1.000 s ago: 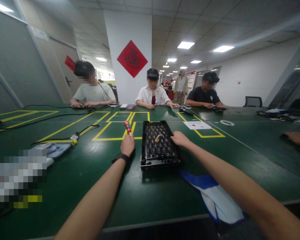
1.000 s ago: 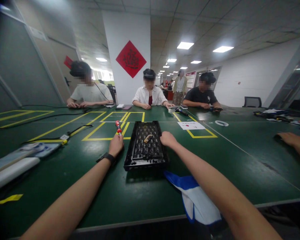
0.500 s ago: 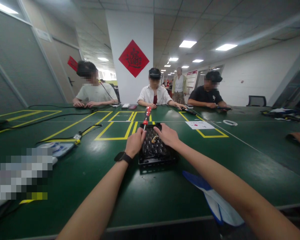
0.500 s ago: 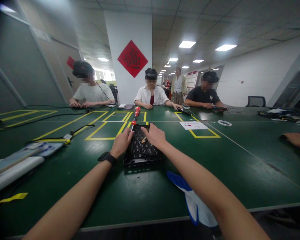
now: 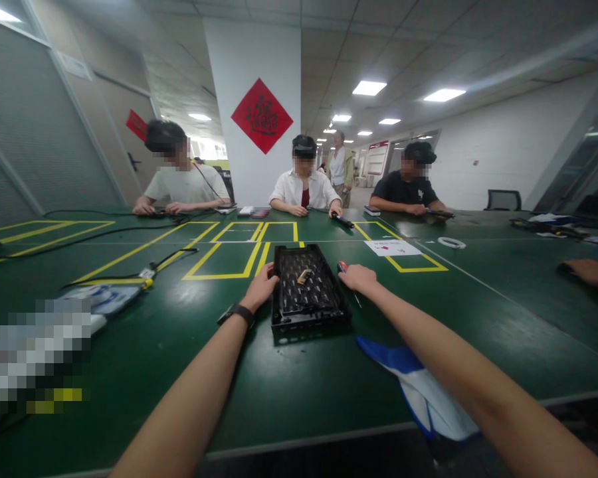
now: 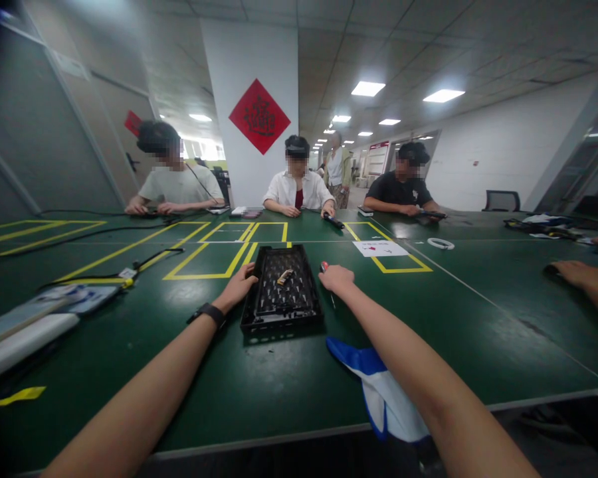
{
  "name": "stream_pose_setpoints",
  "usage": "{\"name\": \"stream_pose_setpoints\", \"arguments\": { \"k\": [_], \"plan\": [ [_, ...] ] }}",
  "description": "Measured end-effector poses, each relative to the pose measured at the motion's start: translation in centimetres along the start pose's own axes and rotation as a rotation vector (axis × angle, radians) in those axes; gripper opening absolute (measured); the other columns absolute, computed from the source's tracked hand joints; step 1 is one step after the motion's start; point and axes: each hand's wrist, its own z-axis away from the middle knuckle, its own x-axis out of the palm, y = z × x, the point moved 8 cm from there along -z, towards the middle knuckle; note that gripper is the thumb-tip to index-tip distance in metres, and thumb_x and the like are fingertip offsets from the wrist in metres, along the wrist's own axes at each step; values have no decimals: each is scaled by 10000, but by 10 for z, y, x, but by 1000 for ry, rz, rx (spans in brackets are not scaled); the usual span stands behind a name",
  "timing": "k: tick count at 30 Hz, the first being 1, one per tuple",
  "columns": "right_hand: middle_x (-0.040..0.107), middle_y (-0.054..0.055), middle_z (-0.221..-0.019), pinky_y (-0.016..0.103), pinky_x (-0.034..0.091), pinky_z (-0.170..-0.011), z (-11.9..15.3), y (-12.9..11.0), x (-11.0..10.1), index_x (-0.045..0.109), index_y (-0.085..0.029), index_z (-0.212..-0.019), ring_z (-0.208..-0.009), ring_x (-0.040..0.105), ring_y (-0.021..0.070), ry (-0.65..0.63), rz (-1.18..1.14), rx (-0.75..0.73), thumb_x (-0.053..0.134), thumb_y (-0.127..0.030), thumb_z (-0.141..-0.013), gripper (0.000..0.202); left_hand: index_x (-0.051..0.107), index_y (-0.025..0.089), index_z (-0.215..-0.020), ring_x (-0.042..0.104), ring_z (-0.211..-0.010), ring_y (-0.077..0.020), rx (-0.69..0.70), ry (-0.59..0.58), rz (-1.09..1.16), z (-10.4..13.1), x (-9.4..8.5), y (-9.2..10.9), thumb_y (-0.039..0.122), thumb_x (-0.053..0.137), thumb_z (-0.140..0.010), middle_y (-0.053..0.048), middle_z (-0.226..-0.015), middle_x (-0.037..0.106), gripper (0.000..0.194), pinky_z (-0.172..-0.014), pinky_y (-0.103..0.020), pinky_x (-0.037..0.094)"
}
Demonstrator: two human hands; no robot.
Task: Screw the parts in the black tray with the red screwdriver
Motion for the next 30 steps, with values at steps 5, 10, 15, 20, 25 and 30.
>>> {"name": "stream_pose_setpoints", "arguments": {
  "k": [5,10,15,20,25,30],
  "plan": [
    [606,232,-997,447,397,-792,0,-16,4,649,-81,-916,-993,549,336,58,134,-82,293,-455,-860,520,483,143,-1229,403,-1225,-191,-3,-14,62,-15,9,-10,126,449,-693,-62,-1320,462,537,-1059,-318,266],
    [526,90,-1211,333,345,-881,3,-89,7,521,-251,-1179,-1132,438,214,25,195,-626,325,-263,-888,351,456,95,-1261,357,-1259,-197,-3,-10,12,-18,8,-12,148,444,-705,-94,-1357,409,559,-1074,-307,231],
    [556,66,-1136,337,323,-877,-4,-129,35,582,-255,-1084,-1078,440,212,-59,213,-819,424,-218,-855,281,449,132,-1273,358,-1258,-198,-5,-13,-30,-19,7,-17,173,450,-712,-67,-1356,415,562,-1068,-320,242],
    [588,76,-1008,282,356,-806,-19,-129,34,624,-194,-836,-996,486,200,-57,127,-789,544,-293,-795,135,461,157,-1264,370,-1249,-207,-15,-2,-40,-21,6,-20,193,459,-711,-51,-1351,425,555,-1061,-328,254],
    [599,71,-938,255,406,-726,-22,-112,22,491,-166,-990,-837,554,141,34,-79,-709,375,-272,-880,192,467,169,-1256,388,-1235,-215,-9,8,-26,-19,6,-19,198,454,-718,-56,-1339,441,539,-1052,-353,272],
    [593,16,-793,218,443,-601,-19,-79,8,393,-159,-976,-577,554,75,117,-961,-536,275,-281,-894,188,481,172,-1244,396,-1230,-218,-5,19,-27,-20,5,-18,193,457,-716,-54,-1329,452,529,-1052,-359,275]
  ]
}}
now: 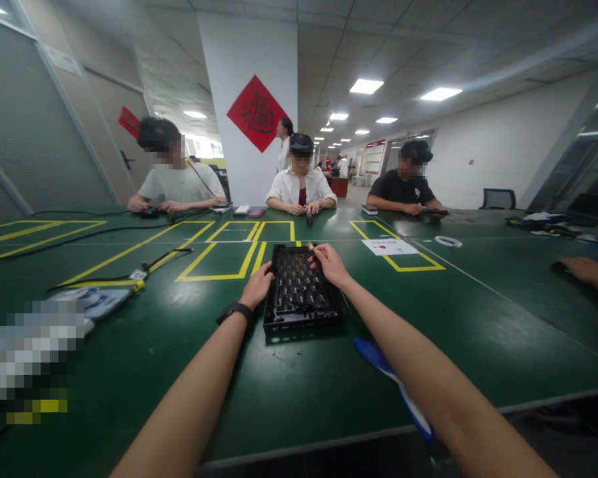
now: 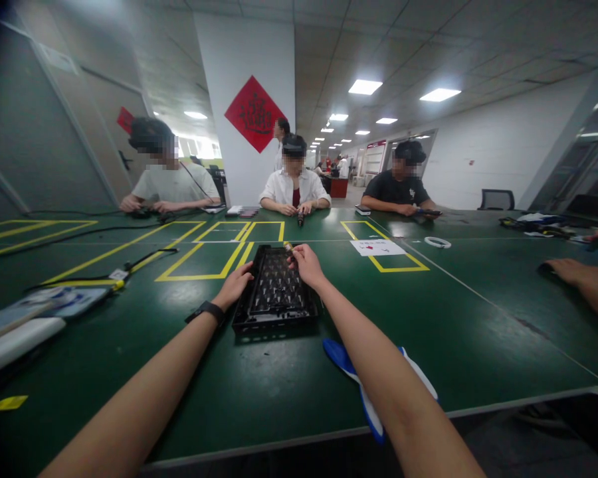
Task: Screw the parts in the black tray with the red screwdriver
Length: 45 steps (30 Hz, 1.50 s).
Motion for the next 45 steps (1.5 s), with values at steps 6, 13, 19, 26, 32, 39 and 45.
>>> {"name": "stream_pose_setpoints", "arguments": {
  "k": [6,13,19,26,32,39,45],
  "plan": [
    [595,4,-740,205,434,-530,14,12,-31,419,-162,-927,-507,530,68,72,-215,39,389,-381,-837,238,469,145,-1255,403,-1224,-208,6,-2,-30,-1,1,0,175,440,-725,-68,-1326,454,531,-1050,-346,280],
    [599,15,-740,207,422,-505,27,27,-72,440,-151,-946,-477,502,67,281,-162,117,392,-433,-827,310,479,139,-1244,412,-1216,-205,1,6,-17,-2,1,0,174,442,-726,-68,-1321,461,520,-1048,-342,286],
    [618,29,-758,212,443,-589,38,-40,1,574,-133,-867,-635,563,100,-233,-103,-22,549,-394,-761,284,524,130,-1186,524,-1097,-197,19,38,23,8,-5,8,201,486,-715,-93,-1193,572,478,-986,-328,371],
    [652,42,-783,237,458,-642,81,-76,46,644,-135,-891,-667,597,122,-528,30,-110,521,-377,-798,287,531,143,-1169,534,-1084,-185,18,53,65,14,-4,15,144,455,-710,-84,-1173,584,465,-971,-315,387],
    [680,51,-836,245,433,-744,88,-77,44,683,-141,-871,-765,600,134,-504,207,-220,539,-307,-801,231,541,139,-1158,528,-1089,-208,-6,108,-16,11,-6,14,180,454,-718,-95,-1177,579,450,-965,-330,384],
    [687,47,-823,222,439,-679,86,-73,42,690,-140,-898,-734,607,132,-539,122,-139,559,-350,-777,275,520,147,-1186,349,-1262,-222,18,-16,-15,13,-1,14,173,479,-675,-74,-1322,456,514,-1072,-340,236],
    [678,49,-806,216,424,-636,85,-72,38,692,-144,-872,-683,581,121,-438,147,-181,595,-332,-756,241,487,148,-1226,327,-1275,-230,10,-19,13,14,-1,14,132,459,-658,-63,-1342,433,569,-1080,-345,223]
  ]
}}
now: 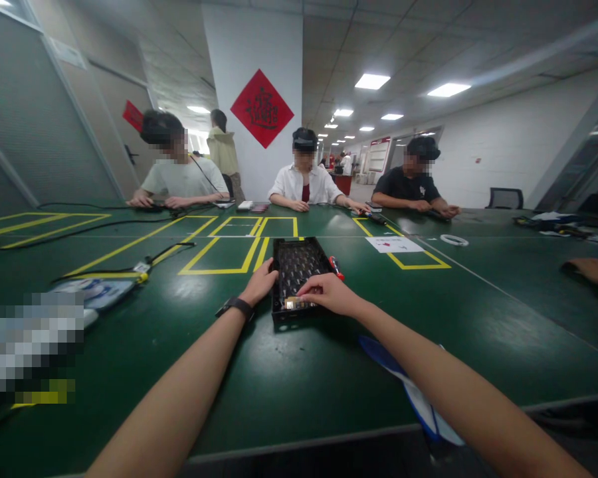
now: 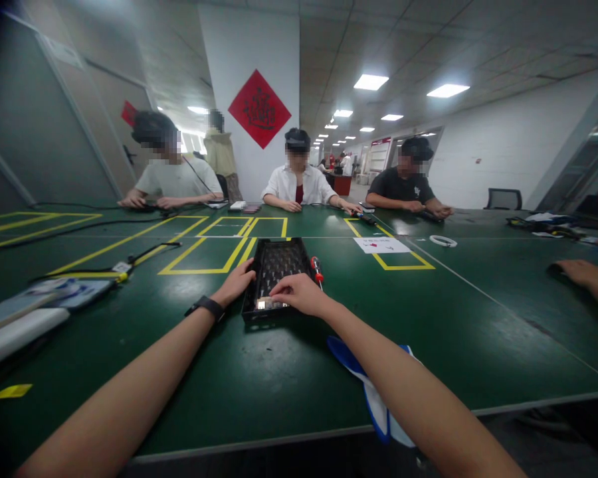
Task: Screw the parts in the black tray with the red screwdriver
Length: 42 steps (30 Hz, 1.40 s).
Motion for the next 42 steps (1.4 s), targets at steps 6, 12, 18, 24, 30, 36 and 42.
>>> {"name": "stream_pose_setpoints", "arguments": {
  "k": [6,12,18,24,30,36,42],
  "plan": [
    [672,50,-813,227,413,-678,-2,-5,6,693,-159,-863,-732,568,126,-6,111,-71,579,-301,-776,201,519,133,-1204,341,-1269,-223,1,17,11,0,-1,2,125,449,-676,-66,-1318,464,533,-1077,-337,236],
    [667,40,-749,215,415,-606,-2,3,9,685,-149,-864,-638,558,111,-32,43,5,623,-328,-732,232,571,144,-1149,476,-1159,-215,32,81,-71,0,-7,5,186,469,-716,-66,-1236,546,447,-1019,-335,326],
    [676,50,-742,217,435,-608,-8,11,7,692,-126,-839,-639,581,116,-33,-16,86,639,-335,-701,255,563,132,-1160,547,-1058,-202,26,108,-96,1,-11,4,238,468,-743,-86,-1192,576,441,-951,-315,393],
    [672,59,-730,222,462,-613,-26,9,18,674,-101,-874,-672,612,139,-305,-169,149,690,-333,-632,335,528,116,-1200,489,-1138,-197,38,55,-133,1,-7,9,209,456,-730,-82,-1262,522,485,-997,-296,343],
    [648,39,-669,188,399,-538,-15,7,11,689,-106,-842,-571,534,92,-103,-64,67,630,-343,-705,281,520,122,-1207,491,-1133,-194,60,62,-174,2,-5,11,242,424,-757,-82,-1262,520,476,-994,-296,346],
    [637,35,-653,180,358,-513,-9,7,11,693,-101,-826,-540,494,77,-91,-23,41,630,-319,-710,255,496,99,-1227,424,-1205,-205,60,41,-202,2,-3,9,249,396,-775,-100,-1302,478,487,-1041,-315,283],
    [655,42,-730,182,359,-545,-9,3,7,693,-114,-809,-588,504,81,-70,34,-7,630,-283,-709,206,479,99,-1244,396,-1229,-205,63,9,-194,4,-2,9,235,398,-765,-95,-1328,448,505,-1056,-314,260]
  ]
}}
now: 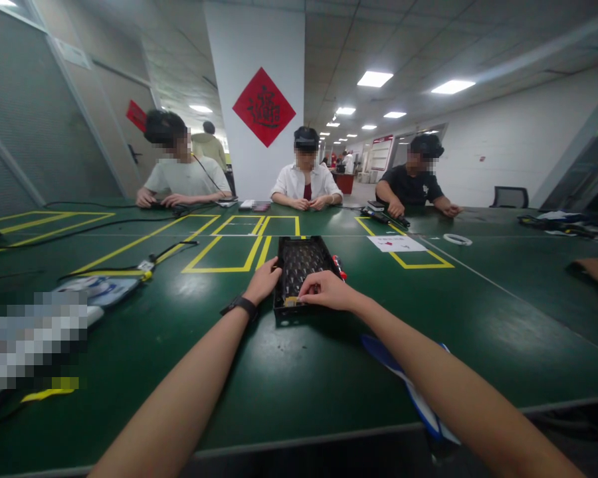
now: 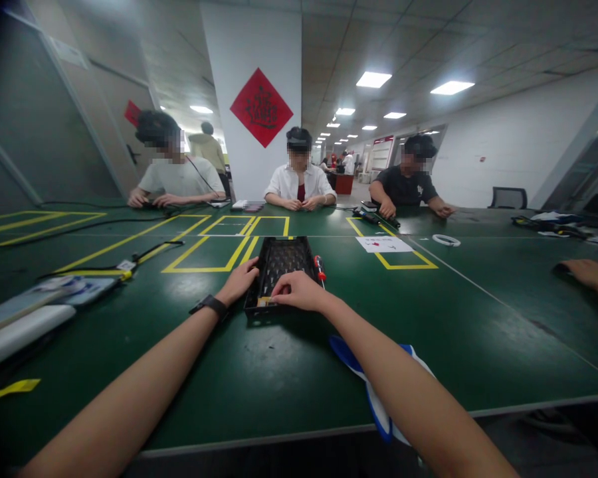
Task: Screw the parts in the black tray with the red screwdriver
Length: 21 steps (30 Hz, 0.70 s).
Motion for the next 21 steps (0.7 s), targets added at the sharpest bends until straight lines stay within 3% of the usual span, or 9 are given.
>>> {"name": "stream_pose_setpoints", "arguments": {
  "k": [21],
  "plan": [
    [635,38,-686,181,382,-538,4,7,-4,682,-99,-798,-589,518,89,-71,-5,57,633,-302,-695,233,371,114,-1326,329,-1276,-200,7,-76,-22,-1,11,-6,252,404,-748,-80,-1390,362,595,-1074,-312,224]
  ]
}}
